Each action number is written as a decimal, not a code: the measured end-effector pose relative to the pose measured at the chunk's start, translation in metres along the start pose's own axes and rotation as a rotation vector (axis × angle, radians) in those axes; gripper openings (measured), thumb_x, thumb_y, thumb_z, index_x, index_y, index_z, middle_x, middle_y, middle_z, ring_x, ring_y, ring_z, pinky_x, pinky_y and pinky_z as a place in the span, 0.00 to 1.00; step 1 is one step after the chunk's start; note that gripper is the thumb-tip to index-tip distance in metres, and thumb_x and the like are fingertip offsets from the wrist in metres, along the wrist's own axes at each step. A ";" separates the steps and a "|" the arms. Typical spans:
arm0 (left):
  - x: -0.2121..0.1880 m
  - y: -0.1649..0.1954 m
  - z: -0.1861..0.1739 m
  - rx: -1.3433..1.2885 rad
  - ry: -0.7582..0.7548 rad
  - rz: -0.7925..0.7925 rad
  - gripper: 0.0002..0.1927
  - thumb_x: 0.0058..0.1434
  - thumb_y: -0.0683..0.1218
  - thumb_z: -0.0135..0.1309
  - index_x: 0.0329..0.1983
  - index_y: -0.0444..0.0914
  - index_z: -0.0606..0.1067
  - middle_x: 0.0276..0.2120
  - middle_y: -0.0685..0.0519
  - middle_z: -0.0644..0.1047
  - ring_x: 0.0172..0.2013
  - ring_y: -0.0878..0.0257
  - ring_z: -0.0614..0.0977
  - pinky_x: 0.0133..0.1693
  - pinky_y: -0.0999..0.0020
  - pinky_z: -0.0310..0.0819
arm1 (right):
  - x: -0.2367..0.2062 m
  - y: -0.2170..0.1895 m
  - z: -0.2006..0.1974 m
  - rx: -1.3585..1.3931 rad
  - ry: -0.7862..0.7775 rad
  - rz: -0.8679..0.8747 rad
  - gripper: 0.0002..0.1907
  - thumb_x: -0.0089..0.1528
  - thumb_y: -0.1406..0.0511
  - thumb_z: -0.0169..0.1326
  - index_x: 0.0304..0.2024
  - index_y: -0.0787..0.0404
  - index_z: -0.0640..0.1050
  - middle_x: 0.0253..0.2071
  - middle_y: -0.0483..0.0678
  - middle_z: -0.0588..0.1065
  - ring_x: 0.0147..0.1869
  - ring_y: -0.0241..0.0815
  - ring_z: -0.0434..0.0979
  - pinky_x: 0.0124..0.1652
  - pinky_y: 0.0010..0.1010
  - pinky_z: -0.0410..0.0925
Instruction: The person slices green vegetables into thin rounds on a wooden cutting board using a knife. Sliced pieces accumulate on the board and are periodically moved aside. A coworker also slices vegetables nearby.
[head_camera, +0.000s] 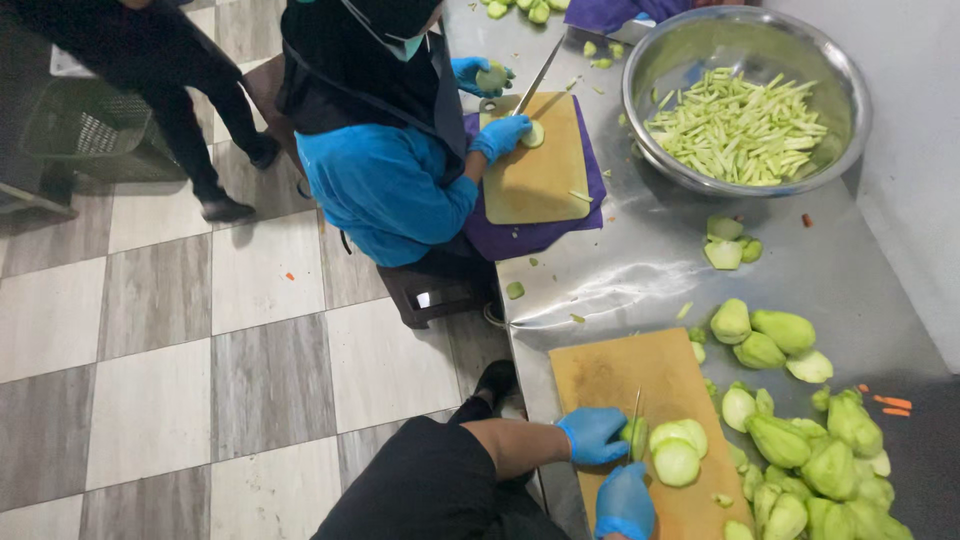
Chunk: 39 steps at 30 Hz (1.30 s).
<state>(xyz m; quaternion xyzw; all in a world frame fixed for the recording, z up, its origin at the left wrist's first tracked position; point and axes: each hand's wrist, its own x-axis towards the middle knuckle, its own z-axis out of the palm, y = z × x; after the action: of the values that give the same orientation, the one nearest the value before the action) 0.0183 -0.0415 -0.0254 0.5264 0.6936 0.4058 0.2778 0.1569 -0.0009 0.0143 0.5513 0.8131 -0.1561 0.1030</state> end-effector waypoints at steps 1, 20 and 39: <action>0.002 -0.001 0.002 0.028 -0.022 -0.002 0.20 0.64 0.59 0.52 0.41 0.37 0.72 0.38 0.38 0.76 0.40 0.37 0.78 0.42 0.45 0.73 | 0.001 -0.001 -0.002 -0.010 0.023 0.000 0.19 0.69 0.55 0.44 0.50 0.64 0.67 0.34 0.66 0.80 0.40 0.70 0.83 0.40 0.61 0.73; -0.004 0.022 -0.003 -0.047 0.407 -0.241 0.21 0.60 0.59 0.59 0.43 0.39 0.72 0.40 0.41 0.75 0.40 0.40 0.78 0.42 0.48 0.73 | 0.017 0.008 -0.009 0.255 -0.125 -0.126 0.19 0.64 0.56 0.51 0.48 0.63 0.73 0.44 0.68 0.79 0.50 0.71 0.79 0.49 0.58 0.71; -0.018 0.007 0.027 0.008 0.367 -0.097 0.13 0.62 0.50 0.53 0.44 0.37 0.70 0.37 0.43 0.70 0.37 0.44 0.77 0.39 0.54 0.73 | -0.031 0.000 0.012 0.338 -0.172 0.009 0.15 0.70 0.61 0.44 0.49 0.69 0.66 0.33 0.69 0.78 0.40 0.72 0.79 0.38 0.61 0.71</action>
<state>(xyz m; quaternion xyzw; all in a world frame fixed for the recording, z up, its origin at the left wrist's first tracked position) 0.0492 -0.0501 -0.0340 0.4107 0.7588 0.4782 0.1638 0.1682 -0.0322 0.0141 0.5491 0.7608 -0.3367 0.0790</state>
